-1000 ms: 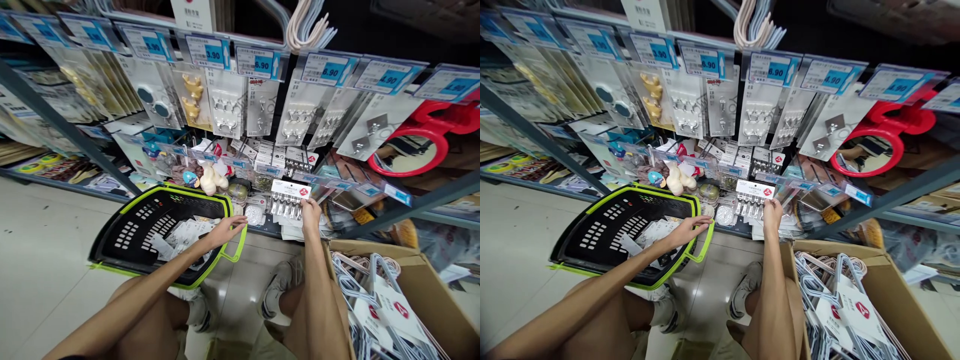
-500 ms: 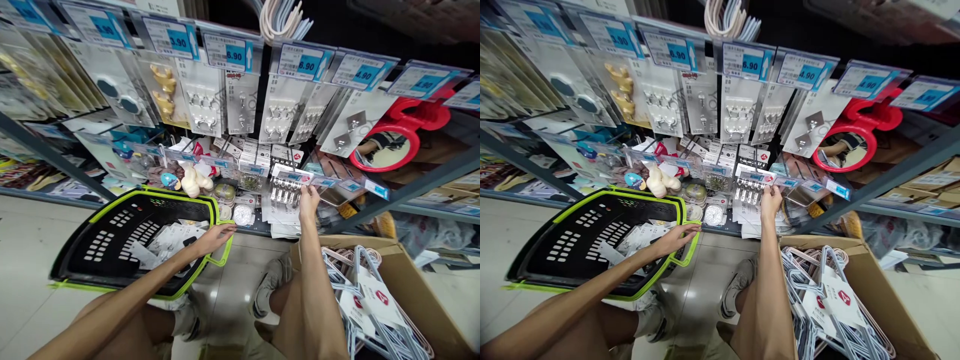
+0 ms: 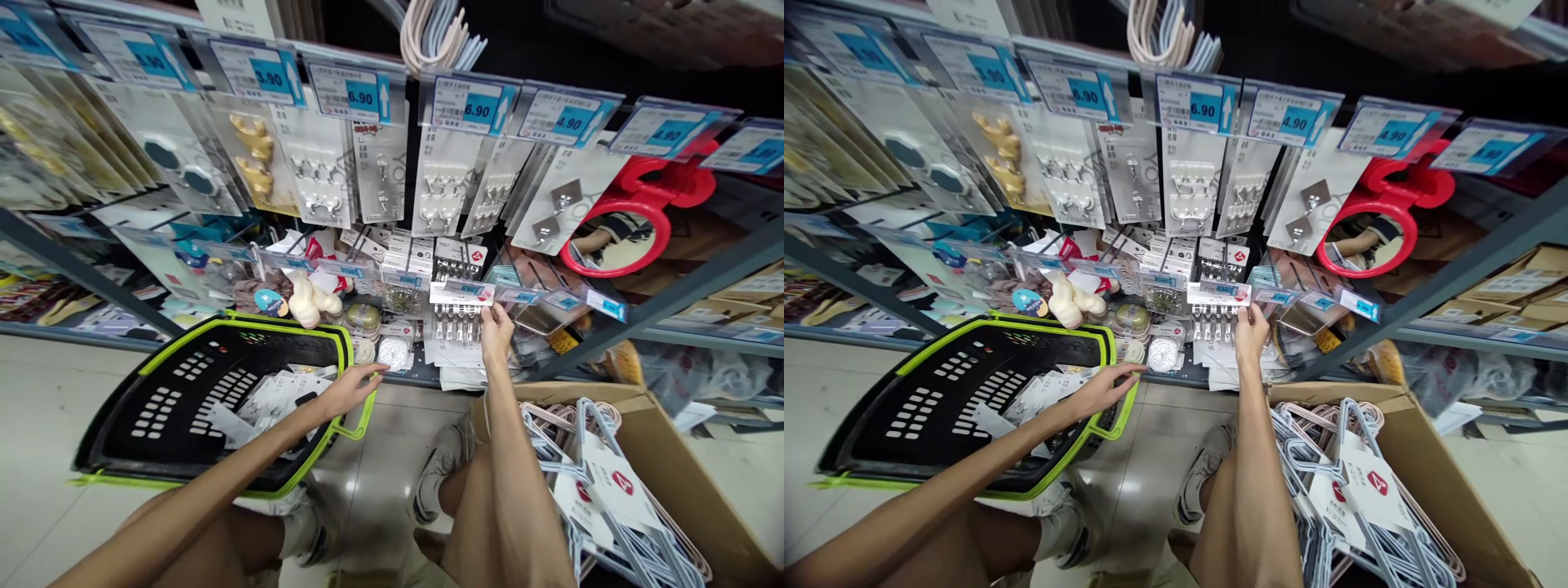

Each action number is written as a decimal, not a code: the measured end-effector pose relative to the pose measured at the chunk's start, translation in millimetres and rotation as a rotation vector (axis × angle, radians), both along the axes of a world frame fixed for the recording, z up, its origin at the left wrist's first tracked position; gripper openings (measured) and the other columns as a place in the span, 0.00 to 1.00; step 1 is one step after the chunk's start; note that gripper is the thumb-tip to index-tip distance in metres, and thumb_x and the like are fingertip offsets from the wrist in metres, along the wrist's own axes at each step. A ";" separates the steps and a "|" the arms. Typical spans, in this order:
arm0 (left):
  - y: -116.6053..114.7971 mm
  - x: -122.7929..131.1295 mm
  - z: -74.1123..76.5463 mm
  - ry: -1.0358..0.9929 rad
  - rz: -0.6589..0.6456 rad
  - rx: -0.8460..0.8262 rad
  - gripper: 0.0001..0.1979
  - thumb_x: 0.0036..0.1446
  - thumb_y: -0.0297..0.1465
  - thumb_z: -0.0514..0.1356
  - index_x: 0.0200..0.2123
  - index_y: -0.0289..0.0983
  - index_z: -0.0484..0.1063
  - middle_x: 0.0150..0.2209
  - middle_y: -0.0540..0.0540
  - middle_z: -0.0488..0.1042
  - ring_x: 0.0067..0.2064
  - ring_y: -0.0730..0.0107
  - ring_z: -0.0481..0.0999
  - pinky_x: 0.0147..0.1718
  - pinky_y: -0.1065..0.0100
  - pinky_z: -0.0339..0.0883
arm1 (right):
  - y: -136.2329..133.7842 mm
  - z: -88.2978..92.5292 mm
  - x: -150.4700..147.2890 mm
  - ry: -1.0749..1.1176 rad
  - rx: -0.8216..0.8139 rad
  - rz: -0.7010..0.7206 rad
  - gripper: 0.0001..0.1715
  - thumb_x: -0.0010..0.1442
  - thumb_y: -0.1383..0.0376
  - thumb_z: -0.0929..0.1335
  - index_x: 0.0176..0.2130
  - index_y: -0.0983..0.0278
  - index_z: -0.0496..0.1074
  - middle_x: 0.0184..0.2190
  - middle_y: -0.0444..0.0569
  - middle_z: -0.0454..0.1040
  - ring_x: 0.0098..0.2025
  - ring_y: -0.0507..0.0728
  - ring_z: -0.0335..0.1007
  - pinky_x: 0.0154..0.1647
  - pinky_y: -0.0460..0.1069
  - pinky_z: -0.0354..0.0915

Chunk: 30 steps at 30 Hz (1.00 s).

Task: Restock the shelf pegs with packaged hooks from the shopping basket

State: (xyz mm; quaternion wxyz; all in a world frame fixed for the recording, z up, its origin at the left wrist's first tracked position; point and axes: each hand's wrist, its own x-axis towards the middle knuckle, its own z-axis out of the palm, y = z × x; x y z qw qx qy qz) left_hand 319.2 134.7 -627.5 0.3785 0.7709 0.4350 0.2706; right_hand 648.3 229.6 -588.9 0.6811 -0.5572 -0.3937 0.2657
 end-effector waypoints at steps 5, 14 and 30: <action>32.1 48.0 33.1 -0.147 0.047 0.144 0.19 0.67 0.39 0.55 0.55 0.38 0.76 0.65 0.39 0.70 0.66 0.54 0.68 0.67 0.50 0.58 | -0.9 4.4 -1.8 0.035 0.029 -0.014 0.27 0.51 0.55 0.71 0.46 0.70 0.77 0.40 0.53 0.80 0.42 0.58 0.74 0.50 0.54 0.68; 56.3 109.7 27.7 -0.389 0.152 -0.015 0.32 0.65 0.37 0.59 0.69 0.38 0.59 0.66 0.36 0.67 0.66 0.54 0.69 0.62 0.52 0.67 | -1.1 14.1 -14.3 -0.058 0.027 -0.037 0.26 0.59 0.53 0.67 0.47 0.70 0.77 0.43 0.55 0.81 0.43 0.58 0.75 0.52 0.53 0.68; 58.7 111.2 25.3 -0.385 0.139 -0.013 0.32 0.64 0.37 0.59 0.69 0.40 0.60 0.71 0.38 0.59 0.67 0.55 0.67 0.57 0.57 0.71 | 1.9 10.7 -24.9 -0.109 -0.051 -0.199 0.27 0.62 0.53 0.65 0.49 0.70 0.77 0.42 0.57 0.82 0.43 0.60 0.77 0.49 0.53 0.69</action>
